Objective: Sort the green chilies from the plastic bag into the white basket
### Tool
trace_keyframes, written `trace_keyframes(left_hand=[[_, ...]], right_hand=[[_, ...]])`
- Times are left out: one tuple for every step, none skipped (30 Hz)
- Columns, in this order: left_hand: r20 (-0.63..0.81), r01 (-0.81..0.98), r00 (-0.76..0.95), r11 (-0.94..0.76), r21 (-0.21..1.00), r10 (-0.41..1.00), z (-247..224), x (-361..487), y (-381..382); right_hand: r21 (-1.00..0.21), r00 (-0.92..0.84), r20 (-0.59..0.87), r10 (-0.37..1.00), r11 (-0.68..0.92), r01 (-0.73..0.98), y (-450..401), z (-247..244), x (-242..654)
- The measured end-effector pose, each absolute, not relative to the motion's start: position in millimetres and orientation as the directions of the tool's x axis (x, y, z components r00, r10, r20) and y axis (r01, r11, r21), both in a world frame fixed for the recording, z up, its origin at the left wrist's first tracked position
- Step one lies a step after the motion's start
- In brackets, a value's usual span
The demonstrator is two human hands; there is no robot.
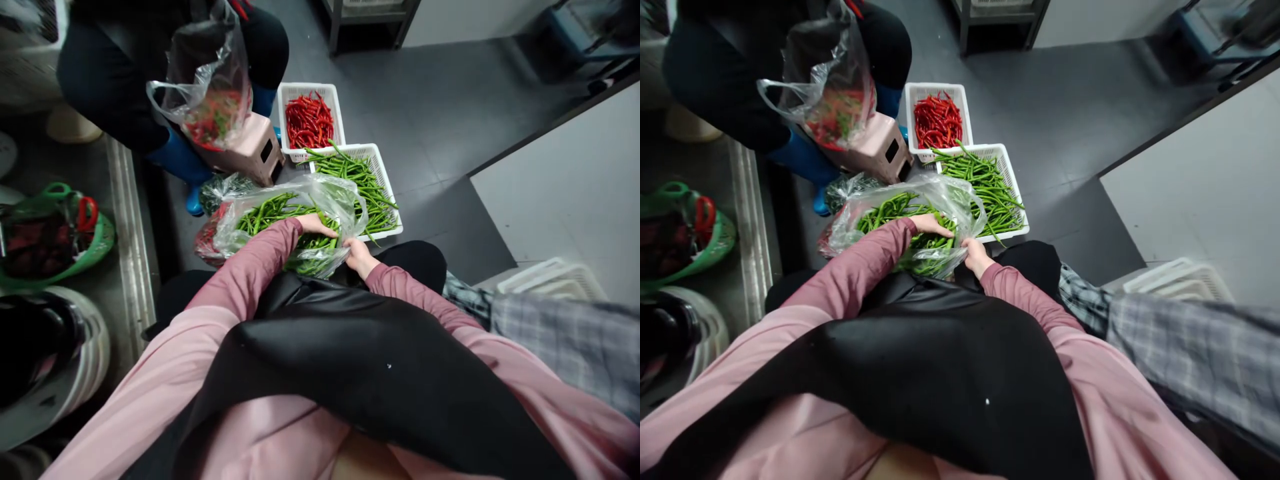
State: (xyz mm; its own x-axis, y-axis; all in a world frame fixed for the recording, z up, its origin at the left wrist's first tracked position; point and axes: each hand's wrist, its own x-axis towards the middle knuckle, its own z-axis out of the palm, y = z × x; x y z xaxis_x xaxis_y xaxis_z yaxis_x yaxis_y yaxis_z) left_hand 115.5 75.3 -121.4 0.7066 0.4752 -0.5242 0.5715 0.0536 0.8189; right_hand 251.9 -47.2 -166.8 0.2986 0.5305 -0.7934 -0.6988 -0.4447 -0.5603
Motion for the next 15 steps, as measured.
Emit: trace_keyframes(left_hand=[[-0.508, 0.56, 0.735, 0.02, 0.828, 0.448, -119, 117, 75], [-0.493, 0.552, 0.754, -0.011, 0.834, 0.434, -117, 119, 74], [-0.476, 0.543, 0.766, -0.038, 0.839, 0.432, -118, 122, 72], [-0.447, 0.521, 0.778, -0.055, 0.852, 0.442, -120, 124, 68], [-0.409, 0.486, 0.79, -0.06, 0.872, 0.456, -124, 126, 64], [-0.372, 0.443, 0.805, -0.05, 0.895, 0.462, -127, 128, 60], [-0.336, 0.395, 0.817, -0.03, 0.918, 0.469, -131, 129, 56], [-0.332, 0.378, 0.825, -0.01, 0.926, 0.458, -134, 129, 53], [-0.36, 0.392, 0.823, 0.018, 0.92, 0.439, -136, 129, 51], [-0.403, 0.429, 0.805, 0.042, 0.902, 0.434, -137, 127, 49], [-0.419, 0.451, 0.783, 0.045, 0.892, 0.461, -137, 125, 49], [-0.408, 0.442, 0.769, 0.05, 0.895, 0.493, -136, 123, 48], [-0.391, 0.417, 0.765, 0.069, 0.906, 0.513, -135, 120, 48], [-0.371, 0.379, 0.768, 0.097, 0.92, 0.521, -133, 115, 49], [-0.389, 0.359, 0.76, 0.163, 0.919, 0.521, -132, 111, 49]], right_hand=[[-0.565, 0.304, -0.791, 0.531, -0.444, -0.695, -46, -166, 251], [-0.57, 0.307, -0.787, 0.534, -0.443, -0.692, -46, -164, 250], [-0.576, 0.308, -0.782, 0.542, -0.439, -0.69, -45, -164, 249], [-0.591, 0.315, -0.769, 0.557, -0.43, -0.683, -45, -163, 248], [-0.62, 0.33, -0.743, 0.582, -0.413, -0.667, -46, -162, 247], [-0.658, 0.346, -0.706, 0.618, -0.392, -0.643, -47, -160, 246], [-0.701, 0.353, -0.658, 0.666, -0.368, -0.611, -49, -159, 245], [-0.744, 0.356, -0.602, 0.715, -0.342, -0.573, -51, -157, 245], [-0.772, 0.326, -0.557, 0.764, -0.331, -0.543, -54, -155, 245], [-0.782, 0.292, -0.533, 0.794, -0.331, -0.528, -56, -153, 245], [-0.784, 0.285, -0.539, 0.793, -0.349, -0.513, -58, -152, 246], [-0.765, 0.309, -0.591, 0.745, -0.396, -0.508, -59, -150, 247], [-0.731, 0.343, -0.655, 0.674, -0.449, -0.514, -60, -149, 249], [-0.727, 0.352, -0.665, 0.658, -0.463, -0.508, -60, -148, 250], [-0.72, 0.35, -0.675, 0.649, -0.476, -0.504, -60, -147, 252]])
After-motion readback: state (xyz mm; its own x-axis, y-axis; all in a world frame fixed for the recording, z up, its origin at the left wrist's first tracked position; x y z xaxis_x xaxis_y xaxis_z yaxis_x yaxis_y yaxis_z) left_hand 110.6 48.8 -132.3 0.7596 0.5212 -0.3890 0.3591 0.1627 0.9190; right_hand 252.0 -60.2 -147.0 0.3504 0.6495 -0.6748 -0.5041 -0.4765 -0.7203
